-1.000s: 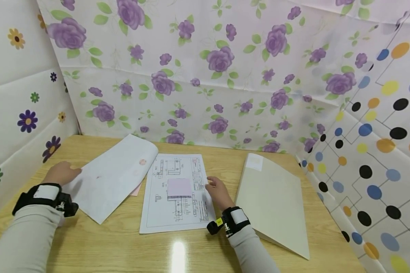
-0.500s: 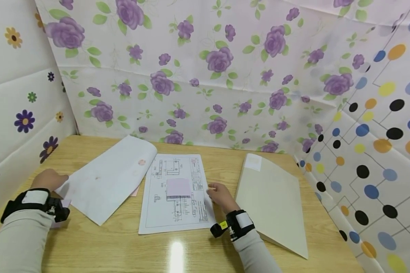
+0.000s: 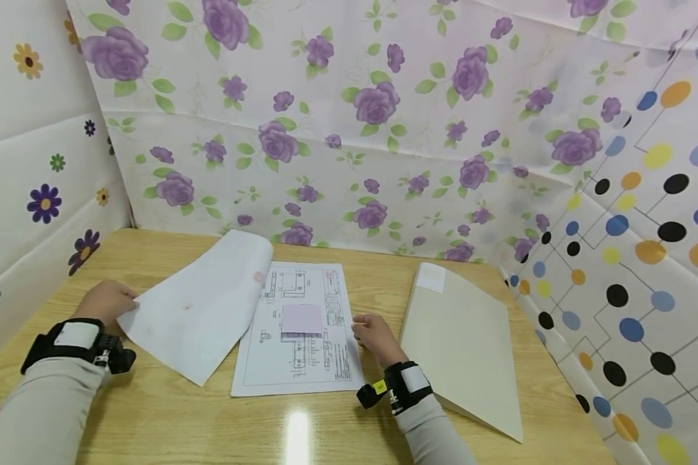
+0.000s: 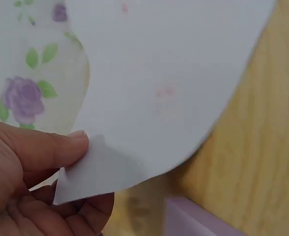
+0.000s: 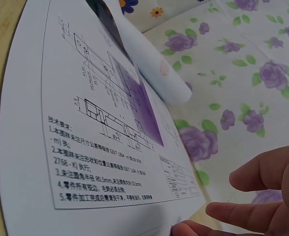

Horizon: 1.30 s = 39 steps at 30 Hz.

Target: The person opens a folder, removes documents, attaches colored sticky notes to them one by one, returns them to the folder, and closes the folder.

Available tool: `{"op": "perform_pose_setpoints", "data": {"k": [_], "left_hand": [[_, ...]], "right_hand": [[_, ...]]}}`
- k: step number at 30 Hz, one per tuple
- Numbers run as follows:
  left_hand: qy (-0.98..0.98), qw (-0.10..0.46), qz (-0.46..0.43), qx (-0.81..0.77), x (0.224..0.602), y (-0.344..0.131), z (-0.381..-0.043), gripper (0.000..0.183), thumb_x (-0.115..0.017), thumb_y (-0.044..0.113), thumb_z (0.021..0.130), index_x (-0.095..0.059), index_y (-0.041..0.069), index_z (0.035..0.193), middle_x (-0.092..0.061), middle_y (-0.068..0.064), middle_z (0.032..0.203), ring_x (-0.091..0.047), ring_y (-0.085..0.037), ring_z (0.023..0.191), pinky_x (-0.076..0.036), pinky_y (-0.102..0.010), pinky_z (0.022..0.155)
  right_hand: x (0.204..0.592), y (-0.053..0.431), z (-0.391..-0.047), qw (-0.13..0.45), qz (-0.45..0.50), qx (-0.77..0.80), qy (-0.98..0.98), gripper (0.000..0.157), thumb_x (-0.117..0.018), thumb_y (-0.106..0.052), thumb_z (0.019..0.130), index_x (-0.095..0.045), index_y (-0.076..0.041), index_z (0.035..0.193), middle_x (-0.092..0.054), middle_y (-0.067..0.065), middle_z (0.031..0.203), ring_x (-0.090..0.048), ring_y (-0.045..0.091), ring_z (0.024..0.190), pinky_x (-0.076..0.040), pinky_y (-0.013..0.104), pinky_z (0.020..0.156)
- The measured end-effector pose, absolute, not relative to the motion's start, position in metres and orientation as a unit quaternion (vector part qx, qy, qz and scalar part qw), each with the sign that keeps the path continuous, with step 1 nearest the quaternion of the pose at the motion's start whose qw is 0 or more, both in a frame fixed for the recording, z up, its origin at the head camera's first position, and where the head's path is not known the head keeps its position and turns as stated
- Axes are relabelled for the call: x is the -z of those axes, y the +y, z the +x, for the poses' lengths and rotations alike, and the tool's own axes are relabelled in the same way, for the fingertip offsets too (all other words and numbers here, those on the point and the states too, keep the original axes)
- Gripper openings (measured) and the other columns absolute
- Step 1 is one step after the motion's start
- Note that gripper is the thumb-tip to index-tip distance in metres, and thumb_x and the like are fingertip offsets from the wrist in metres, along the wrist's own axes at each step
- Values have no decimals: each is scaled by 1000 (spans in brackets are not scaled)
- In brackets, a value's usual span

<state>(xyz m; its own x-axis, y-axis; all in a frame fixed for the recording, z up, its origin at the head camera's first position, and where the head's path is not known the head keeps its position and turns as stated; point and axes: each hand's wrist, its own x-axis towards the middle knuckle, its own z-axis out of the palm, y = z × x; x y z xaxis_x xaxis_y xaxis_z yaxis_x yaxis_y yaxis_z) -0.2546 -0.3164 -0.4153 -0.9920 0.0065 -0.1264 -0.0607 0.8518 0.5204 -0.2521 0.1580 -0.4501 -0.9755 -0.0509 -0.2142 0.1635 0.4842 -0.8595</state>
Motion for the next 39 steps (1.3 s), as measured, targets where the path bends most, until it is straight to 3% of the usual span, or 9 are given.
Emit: {"op": "perform_pose_setpoints", "data": {"k": [7, 14, 21, 39], "left_hand": [[951, 15, 14, -310, 394, -290, -254, 34, -55, 10, 84, -57, -17, 104, -56, -35, 101, -55, -40, 84, -45, -43, 67], [936, 13, 37, -350, 368, -260, -249, 40, -52, 17, 89, -52, -14, 114, -53, -33, 110, -53, -39, 94, -46, -44, 75], [923, -4, 62, -379, 350, -220, -239, 37, -52, 17, 89, -55, -11, 114, -54, -30, 112, -54, -37, 98, -46, -43, 78], [885, 12, 111, -452, 376, -122, -232, 31, -61, 16, 84, -61, -4, 108, -62, -18, 103, -58, -24, 90, -49, -32, 73]], "right_hand": [[453, 161, -252, 104, 34, 513, 851, 38, -49, -17, 89, -52, 4, 121, -60, 16, 105, -57, 21, 86, -49, 29, 71], [454, 164, -253, 107, 30, 533, 839, 39, -48, -13, 87, -51, 6, 121, -58, 17, 109, -57, 21, 89, -49, 30, 73], [455, 162, -254, 104, 47, 534, 838, 37, -47, -12, 87, -53, 6, 118, -61, 15, 105, -58, 18, 87, -50, 28, 73], [460, 164, -254, 97, 64, 568, 815, 34, -49, -15, 90, -55, 6, 116, -60, 17, 110, -61, 18, 92, -51, 29, 78]]}}
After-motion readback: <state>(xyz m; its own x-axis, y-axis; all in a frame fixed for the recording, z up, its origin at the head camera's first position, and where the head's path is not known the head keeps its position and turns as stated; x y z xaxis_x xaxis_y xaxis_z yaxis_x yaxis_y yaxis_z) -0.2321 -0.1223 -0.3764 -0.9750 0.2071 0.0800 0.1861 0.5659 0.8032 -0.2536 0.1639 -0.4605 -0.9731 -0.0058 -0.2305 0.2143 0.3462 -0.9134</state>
